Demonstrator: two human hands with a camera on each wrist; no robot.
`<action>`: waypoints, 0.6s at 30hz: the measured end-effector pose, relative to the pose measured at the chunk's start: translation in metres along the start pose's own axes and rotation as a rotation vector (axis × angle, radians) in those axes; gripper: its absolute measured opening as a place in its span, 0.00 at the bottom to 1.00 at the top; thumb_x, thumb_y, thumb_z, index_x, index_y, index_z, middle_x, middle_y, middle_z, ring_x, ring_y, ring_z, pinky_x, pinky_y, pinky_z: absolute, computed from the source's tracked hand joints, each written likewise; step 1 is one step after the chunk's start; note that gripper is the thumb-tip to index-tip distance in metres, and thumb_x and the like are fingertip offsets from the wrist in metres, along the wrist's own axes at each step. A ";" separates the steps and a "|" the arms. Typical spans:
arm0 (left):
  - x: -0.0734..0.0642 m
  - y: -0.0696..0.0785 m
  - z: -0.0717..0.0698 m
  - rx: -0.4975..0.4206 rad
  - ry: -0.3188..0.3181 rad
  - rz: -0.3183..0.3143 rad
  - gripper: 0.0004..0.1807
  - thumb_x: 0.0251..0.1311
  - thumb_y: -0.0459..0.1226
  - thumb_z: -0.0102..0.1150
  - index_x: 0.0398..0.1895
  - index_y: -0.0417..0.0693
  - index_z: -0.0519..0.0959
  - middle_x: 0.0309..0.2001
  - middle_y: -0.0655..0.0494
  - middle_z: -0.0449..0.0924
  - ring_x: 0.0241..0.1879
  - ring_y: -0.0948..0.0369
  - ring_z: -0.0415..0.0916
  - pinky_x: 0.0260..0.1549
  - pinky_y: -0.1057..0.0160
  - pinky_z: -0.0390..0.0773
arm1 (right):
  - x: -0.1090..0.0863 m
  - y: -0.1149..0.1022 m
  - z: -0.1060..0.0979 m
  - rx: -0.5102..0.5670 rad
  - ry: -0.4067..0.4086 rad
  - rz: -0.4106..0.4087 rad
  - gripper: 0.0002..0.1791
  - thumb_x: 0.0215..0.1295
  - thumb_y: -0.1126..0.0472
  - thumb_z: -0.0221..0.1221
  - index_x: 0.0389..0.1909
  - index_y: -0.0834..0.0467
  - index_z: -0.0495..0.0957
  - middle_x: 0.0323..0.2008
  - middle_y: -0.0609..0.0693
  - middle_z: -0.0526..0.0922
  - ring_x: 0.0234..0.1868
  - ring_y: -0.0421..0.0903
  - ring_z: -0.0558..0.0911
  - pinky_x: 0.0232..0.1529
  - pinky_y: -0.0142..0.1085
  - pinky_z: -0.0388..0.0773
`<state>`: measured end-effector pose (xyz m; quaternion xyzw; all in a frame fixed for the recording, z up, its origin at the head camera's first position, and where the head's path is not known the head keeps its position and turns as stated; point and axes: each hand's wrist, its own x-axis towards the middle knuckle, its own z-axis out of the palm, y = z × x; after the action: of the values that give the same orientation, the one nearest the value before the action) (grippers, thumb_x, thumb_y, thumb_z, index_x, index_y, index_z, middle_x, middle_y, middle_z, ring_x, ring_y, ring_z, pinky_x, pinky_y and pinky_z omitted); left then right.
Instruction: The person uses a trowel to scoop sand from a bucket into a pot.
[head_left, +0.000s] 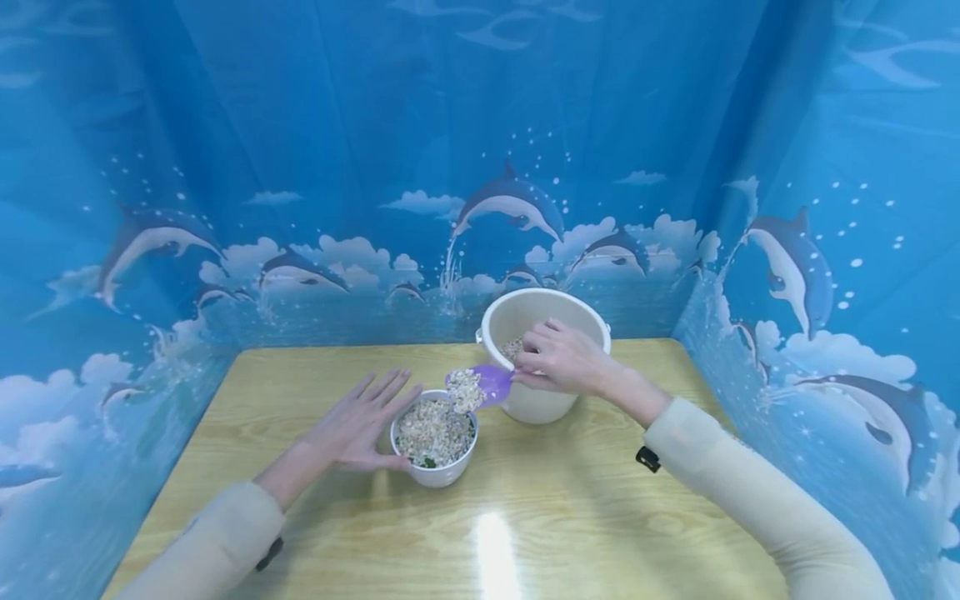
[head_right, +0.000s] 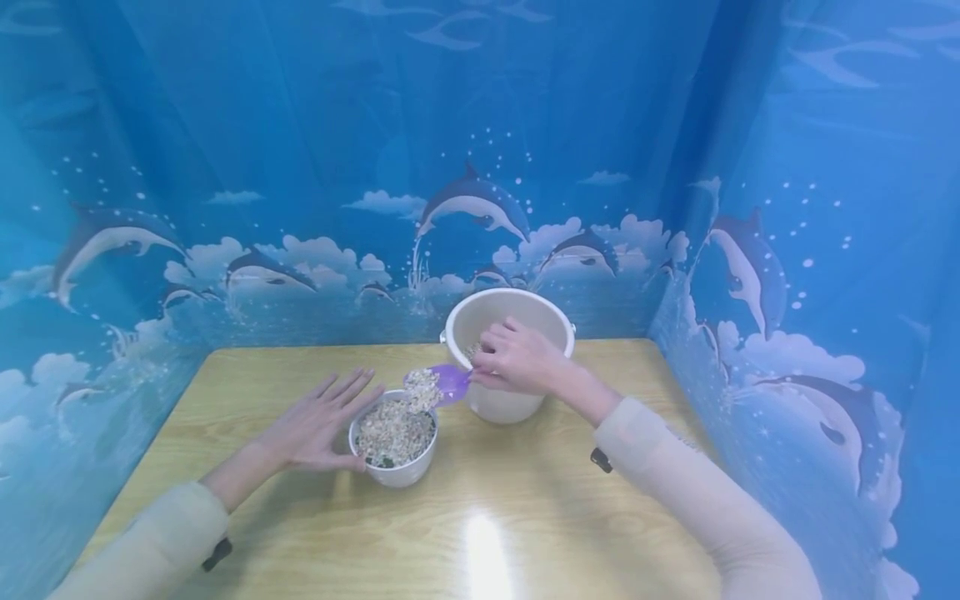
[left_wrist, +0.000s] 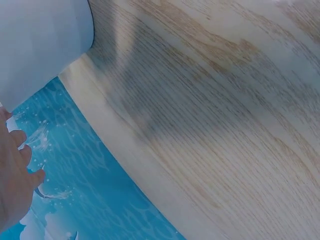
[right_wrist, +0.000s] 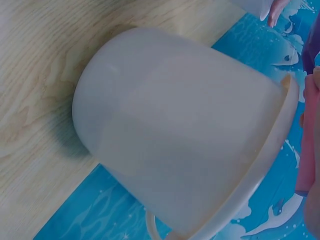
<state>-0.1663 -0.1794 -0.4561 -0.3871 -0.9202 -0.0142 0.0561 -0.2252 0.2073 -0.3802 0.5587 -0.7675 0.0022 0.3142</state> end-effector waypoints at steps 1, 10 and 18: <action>0.000 0.000 0.000 -0.005 -0.001 -0.004 0.65 0.55 0.82 0.47 0.85 0.49 0.54 0.85 0.38 0.46 0.84 0.40 0.51 0.81 0.34 0.53 | 0.001 -0.001 0.001 -0.001 0.001 -0.004 0.13 0.58 0.46 0.74 0.36 0.50 0.87 0.30 0.44 0.83 0.33 0.42 0.76 0.36 0.35 0.75; 0.000 0.001 -0.001 -0.015 -0.009 -0.022 0.65 0.55 0.81 0.51 0.86 0.52 0.52 0.86 0.40 0.44 0.85 0.40 0.49 0.82 0.35 0.51 | 0.006 -0.010 0.007 -0.031 -0.032 -0.031 0.12 0.61 0.45 0.73 0.36 0.47 0.86 0.32 0.43 0.85 0.35 0.41 0.78 0.39 0.34 0.75; 0.000 0.001 0.001 -0.014 -0.004 -0.022 0.65 0.56 0.82 0.48 0.86 0.51 0.53 0.85 0.39 0.45 0.84 0.40 0.51 0.82 0.34 0.51 | 0.010 -0.015 0.012 -0.086 -0.051 -0.070 0.12 0.63 0.44 0.72 0.35 0.46 0.84 0.31 0.43 0.83 0.35 0.41 0.77 0.39 0.34 0.73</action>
<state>-0.1653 -0.1786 -0.4568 -0.3772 -0.9245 -0.0202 0.0513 -0.2198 0.1885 -0.3906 0.5711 -0.7546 -0.0560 0.3183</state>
